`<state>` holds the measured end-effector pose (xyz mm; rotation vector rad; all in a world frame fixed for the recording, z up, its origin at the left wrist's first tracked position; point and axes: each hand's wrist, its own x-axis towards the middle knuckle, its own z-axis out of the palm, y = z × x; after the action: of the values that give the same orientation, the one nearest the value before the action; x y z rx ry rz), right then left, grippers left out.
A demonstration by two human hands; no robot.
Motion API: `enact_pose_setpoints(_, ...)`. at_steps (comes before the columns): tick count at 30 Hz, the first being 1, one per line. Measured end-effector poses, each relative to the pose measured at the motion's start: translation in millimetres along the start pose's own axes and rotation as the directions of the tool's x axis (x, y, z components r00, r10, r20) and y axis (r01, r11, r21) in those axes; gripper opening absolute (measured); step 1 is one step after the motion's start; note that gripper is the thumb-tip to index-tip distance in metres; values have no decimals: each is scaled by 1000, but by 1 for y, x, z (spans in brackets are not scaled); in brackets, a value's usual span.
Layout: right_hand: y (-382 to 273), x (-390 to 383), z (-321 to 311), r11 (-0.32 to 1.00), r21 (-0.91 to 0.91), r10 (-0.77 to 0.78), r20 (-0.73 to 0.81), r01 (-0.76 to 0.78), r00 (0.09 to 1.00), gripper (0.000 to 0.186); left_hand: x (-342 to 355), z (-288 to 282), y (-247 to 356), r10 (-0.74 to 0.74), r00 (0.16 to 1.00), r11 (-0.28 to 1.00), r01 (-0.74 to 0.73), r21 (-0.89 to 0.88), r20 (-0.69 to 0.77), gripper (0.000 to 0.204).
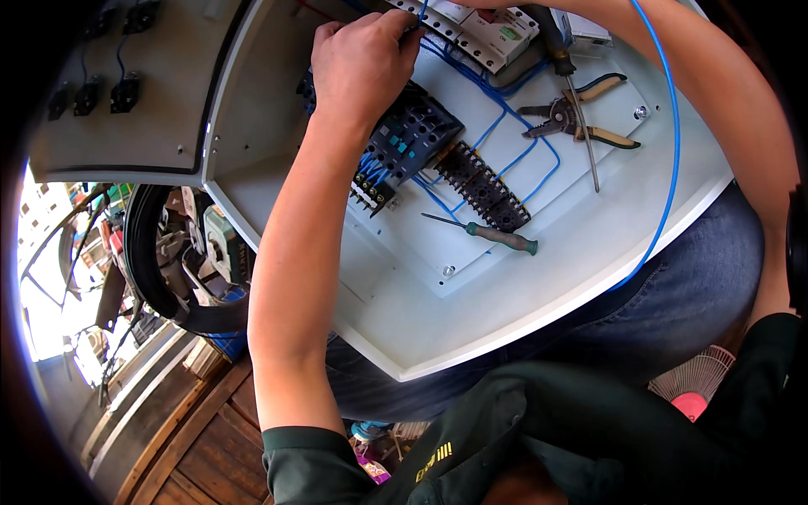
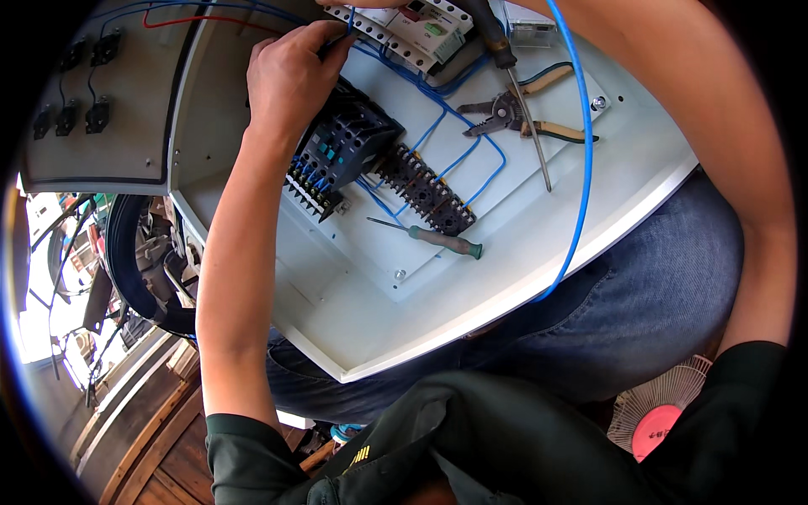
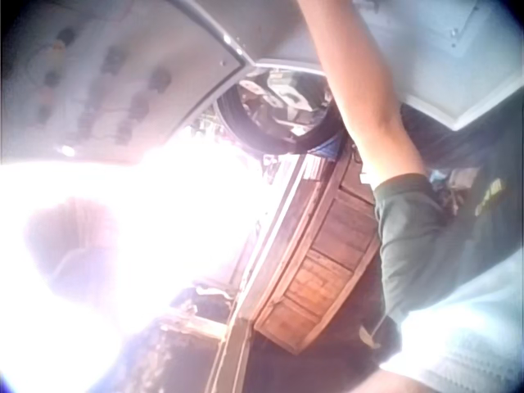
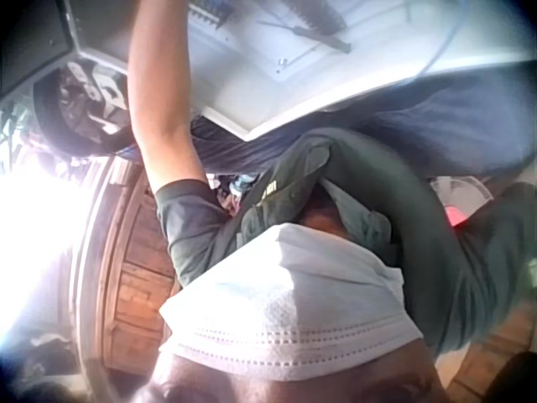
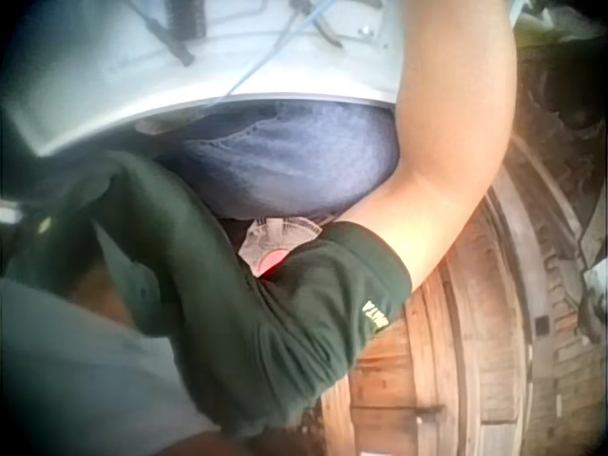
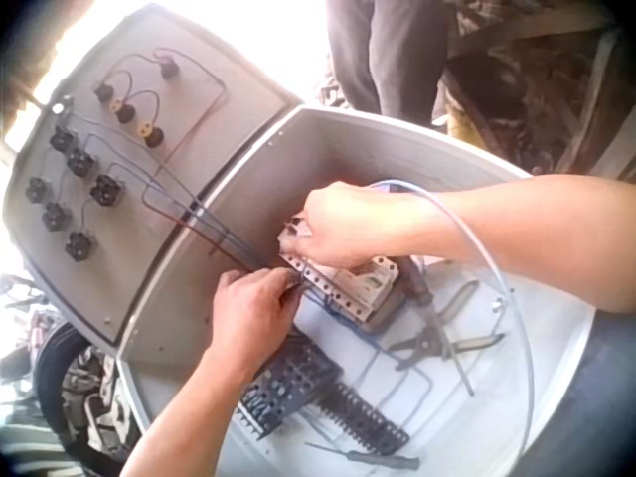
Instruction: The person is wiring an electrical box, connecting blue wires to terminal blocks and circuit breakers. They use pliers to strip wire ends and a screwdriver to tighten connections.
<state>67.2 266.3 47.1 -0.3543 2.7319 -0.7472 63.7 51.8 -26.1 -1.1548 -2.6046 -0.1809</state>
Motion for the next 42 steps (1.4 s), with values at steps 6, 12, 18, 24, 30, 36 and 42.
enact_pose_setpoints(6,9,16,20,976,-180,-158,-181,125,971,39,-2,12,-1,-161,979,970,134,-202,-125,14)
enact_pose_setpoints(12,24,34,46,797,291,-336,-514,529,789,24,-1,6,-4,-28,994,997,21,-70,-102,12)
enact_pose_setpoints(18,30,50,35,907,194,-262,-436,375,861,20,0,1,-1,-32,994,998,26,-65,-100,10)
enact_pose_setpoints(24,24,67,31,892,213,-365,-180,398,914,16,-1,1,-4,47,999,997,-49,58,27,10)
enact_pose_setpoints(30,7,97,32,921,309,-294,151,238,944,14,8,-1,-4,-21,962,988,-22,152,272,12)
enact_pose_setpoints(36,4,91,39,910,99,-395,-93,403,914,26,18,10,-11,-158,933,964,75,255,324,17)
enact_pose_setpoints(42,31,27,13,615,141,-708,-333,775,623,19,16,15,-18,-326,846,925,193,327,422,22)
